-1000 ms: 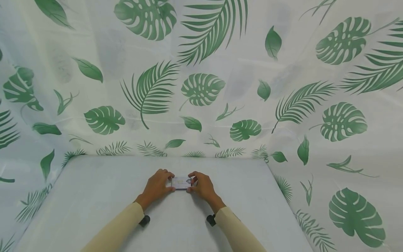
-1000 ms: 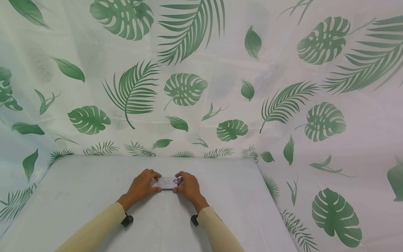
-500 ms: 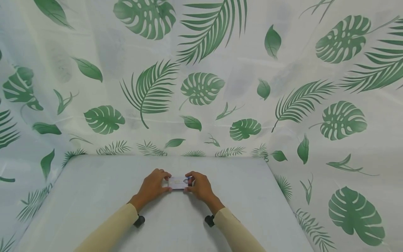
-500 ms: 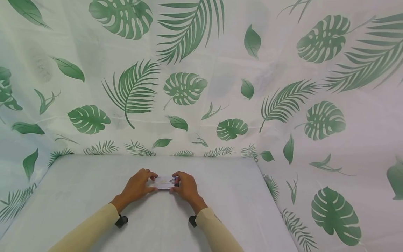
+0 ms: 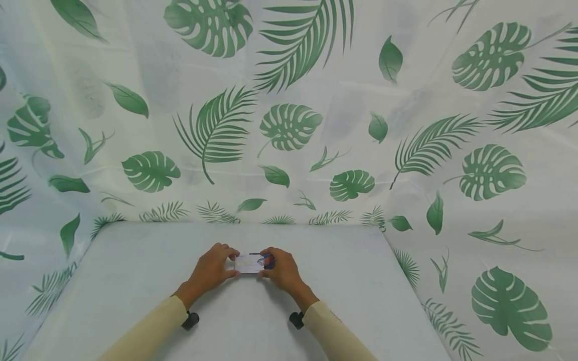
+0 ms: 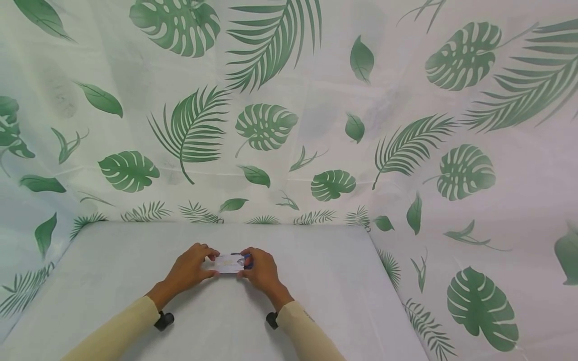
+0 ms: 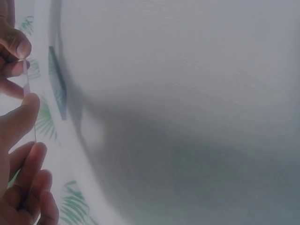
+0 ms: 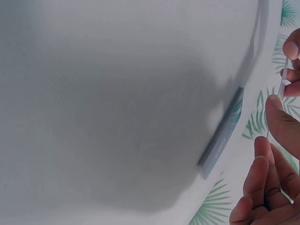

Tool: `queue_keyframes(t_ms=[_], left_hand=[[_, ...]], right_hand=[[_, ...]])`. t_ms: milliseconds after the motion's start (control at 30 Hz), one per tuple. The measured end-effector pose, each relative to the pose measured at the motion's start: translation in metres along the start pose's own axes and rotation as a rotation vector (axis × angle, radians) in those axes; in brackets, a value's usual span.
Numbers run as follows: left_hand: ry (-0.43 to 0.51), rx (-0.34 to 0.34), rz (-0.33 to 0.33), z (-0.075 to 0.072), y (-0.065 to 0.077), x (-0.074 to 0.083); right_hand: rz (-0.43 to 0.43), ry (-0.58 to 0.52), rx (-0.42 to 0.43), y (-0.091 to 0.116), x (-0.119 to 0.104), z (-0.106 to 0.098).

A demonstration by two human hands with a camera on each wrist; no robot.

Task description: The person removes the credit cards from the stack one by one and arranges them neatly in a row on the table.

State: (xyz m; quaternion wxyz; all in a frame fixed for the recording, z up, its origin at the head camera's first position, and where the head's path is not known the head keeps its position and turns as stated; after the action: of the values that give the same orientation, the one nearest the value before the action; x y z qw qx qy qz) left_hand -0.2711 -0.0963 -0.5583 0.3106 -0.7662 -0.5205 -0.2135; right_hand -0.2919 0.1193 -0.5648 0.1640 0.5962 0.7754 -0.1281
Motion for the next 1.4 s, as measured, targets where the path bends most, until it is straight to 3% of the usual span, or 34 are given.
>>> queue_keyframes(t_ms=[433, 700, 967, 1400], left_hand=[[-0.011, -0.021, -0.018, -0.010, 0.013, -0.004], [-0.034, 0.005, 0.028, -0.016, 0.023, -0.006], [-0.031, 0.025, 0.033, -0.021, 0.031, -0.008], [-0.022, 0.021, -0.016, -0.026, 0.039, -0.012]], right_hand=[[-0.038, -0.037, 0.015, 0.009, -0.015, 0.002], [-0.047, -0.040, 0.021, 0.011, -0.021, 0.007], [-0.047, -0.074, 0.022, 0.015, -0.027, 0.012], [-0.048, -0.083, 0.018, 0.016, -0.033, 0.021]])
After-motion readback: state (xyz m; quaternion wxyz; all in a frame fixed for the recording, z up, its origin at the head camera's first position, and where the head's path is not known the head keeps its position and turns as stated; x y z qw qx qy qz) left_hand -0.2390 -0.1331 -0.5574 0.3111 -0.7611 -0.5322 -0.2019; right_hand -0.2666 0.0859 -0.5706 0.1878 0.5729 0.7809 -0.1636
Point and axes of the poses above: each hand's wrist, its own y-axis away from the middle knuckle, its own z-axis out of the palm, x = y × z, the point moved 4 cm from there along -y, towards the middle knuckle, and after that the axes turned 15 degrees about y, right-handed, at the moved point
